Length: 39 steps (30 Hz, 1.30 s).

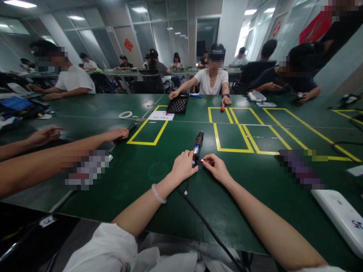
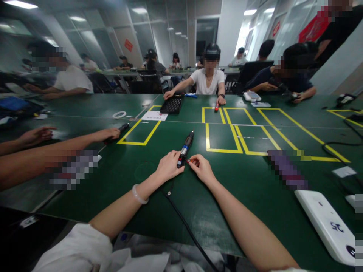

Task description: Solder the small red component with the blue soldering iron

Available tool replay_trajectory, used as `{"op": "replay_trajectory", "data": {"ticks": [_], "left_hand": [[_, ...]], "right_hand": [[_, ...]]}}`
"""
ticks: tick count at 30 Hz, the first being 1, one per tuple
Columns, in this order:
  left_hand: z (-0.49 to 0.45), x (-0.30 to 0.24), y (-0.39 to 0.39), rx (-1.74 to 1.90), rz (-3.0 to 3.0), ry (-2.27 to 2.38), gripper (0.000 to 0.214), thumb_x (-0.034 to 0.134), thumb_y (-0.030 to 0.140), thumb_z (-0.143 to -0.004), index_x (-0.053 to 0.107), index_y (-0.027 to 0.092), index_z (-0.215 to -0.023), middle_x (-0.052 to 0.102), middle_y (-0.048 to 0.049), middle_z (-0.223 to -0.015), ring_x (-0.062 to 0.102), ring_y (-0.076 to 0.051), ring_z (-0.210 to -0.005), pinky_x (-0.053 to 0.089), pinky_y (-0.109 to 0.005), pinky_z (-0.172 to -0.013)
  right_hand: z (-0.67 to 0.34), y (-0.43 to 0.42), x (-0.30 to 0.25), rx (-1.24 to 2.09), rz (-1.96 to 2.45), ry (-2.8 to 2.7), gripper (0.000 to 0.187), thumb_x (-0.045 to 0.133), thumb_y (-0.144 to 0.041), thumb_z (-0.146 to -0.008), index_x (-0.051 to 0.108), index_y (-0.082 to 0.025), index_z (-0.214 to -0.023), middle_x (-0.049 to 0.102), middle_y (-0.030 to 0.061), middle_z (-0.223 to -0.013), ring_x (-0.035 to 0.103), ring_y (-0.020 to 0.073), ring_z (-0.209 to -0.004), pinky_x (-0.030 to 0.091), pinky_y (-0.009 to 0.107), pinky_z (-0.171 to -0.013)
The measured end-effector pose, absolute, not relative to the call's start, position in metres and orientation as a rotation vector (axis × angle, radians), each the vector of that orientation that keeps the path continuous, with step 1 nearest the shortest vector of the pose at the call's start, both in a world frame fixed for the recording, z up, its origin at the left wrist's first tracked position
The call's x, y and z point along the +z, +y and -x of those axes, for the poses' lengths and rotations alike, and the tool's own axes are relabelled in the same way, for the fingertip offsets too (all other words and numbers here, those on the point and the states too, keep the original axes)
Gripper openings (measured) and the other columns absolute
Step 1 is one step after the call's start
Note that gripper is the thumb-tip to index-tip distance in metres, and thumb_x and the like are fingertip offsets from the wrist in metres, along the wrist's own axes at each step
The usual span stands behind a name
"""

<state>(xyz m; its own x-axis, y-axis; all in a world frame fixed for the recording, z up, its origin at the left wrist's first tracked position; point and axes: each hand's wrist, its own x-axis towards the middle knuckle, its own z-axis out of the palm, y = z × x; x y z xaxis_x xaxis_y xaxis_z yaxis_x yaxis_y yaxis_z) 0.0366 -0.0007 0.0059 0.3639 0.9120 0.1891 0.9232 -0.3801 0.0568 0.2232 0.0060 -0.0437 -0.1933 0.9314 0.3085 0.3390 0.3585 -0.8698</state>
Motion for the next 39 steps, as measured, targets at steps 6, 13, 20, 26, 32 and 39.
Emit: {"op": "replay_trajectory", "data": {"ticks": [6,13,20,26,32,39], "left_hand": [[-0.043,0.005,-0.008,-0.339,2.649,-1.645,0.057,0.059,0.042,-0.079,0.045,0.018,-0.129,0.054,-0.0122,-0.118,0.053,-0.026,-0.106,0.046,-0.036,-0.088],[-0.044,0.004,-0.010,-0.367,2.648,-1.648,0.053,0.055,0.042,-0.083,0.044,0.018,-0.129,0.054,-0.0123,-0.118,0.053,-0.026,-0.106,0.046,-0.036,-0.087],[-0.047,0.002,-0.013,-0.364,2.613,-1.625,0.057,0.053,0.043,-0.085,0.041,0.017,-0.134,0.053,-0.0128,-0.120,0.051,-0.026,-0.107,0.044,-0.037,-0.088],[-0.051,0.003,-0.013,-0.320,2.576,-1.577,0.062,0.048,0.051,-0.087,0.042,0.012,-0.134,0.054,-0.0159,-0.117,0.052,-0.028,-0.104,0.041,-0.039,-0.086],[-0.058,-0.004,-0.009,-0.342,2.480,-1.695,0.062,0.049,0.048,-0.088,0.039,0.014,-0.139,0.055,-0.0153,-0.115,0.052,-0.028,-0.103,0.040,-0.039,-0.084],[-0.048,-0.005,-0.005,-0.351,2.460,-1.753,0.061,0.045,0.050,-0.090,0.035,0.019,-0.142,0.055,-0.0136,-0.115,0.053,-0.027,-0.104,0.041,-0.037,-0.084]], "right_hand": [[-0.223,0.005,-0.045,0.803,1.103,-1.825,0.016,0.061,-0.031,-0.083,0.059,-0.018,-0.092,0.060,0.0006,-0.076,0.056,0.0153,-0.069,0.045,0.028,-0.066],[-0.225,0.006,-0.044,0.760,1.067,-1.871,0.010,0.062,-0.028,-0.084,0.061,-0.020,-0.088,0.059,0.0016,-0.080,0.055,0.0156,-0.070,0.044,0.028,-0.066],[-0.224,0.001,-0.040,0.725,1.096,-1.865,0.011,0.059,-0.029,-0.086,0.066,-0.020,-0.087,0.060,0.0031,-0.080,0.057,0.0163,-0.069,0.045,0.028,-0.065],[-0.222,-0.003,-0.032,0.777,1.142,-1.794,0.015,0.057,-0.030,-0.086,0.064,-0.019,-0.093,0.065,0.0020,-0.076,0.059,0.0160,-0.066,0.047,0.028,-0.064],[-0.222,-0.006,-0.026,0.839,1.124,-1.763,0.019,0.057,-0.035,-0.085,0.062,-0.019,-0.094,0.068,0.0030,-0.081,0.062,0.0165,-0.070,0.049,0.029,-0.067],[-0.221,-0.002,-0.035,0.989,1.009,-1.727,0.037,0.057,-0.035,-0.086,0.048,-0.019,-0.119,0.067,0.0050,-0.092,0.063,0.0165,-0.080,0.050,0.030,-0.073]]}}
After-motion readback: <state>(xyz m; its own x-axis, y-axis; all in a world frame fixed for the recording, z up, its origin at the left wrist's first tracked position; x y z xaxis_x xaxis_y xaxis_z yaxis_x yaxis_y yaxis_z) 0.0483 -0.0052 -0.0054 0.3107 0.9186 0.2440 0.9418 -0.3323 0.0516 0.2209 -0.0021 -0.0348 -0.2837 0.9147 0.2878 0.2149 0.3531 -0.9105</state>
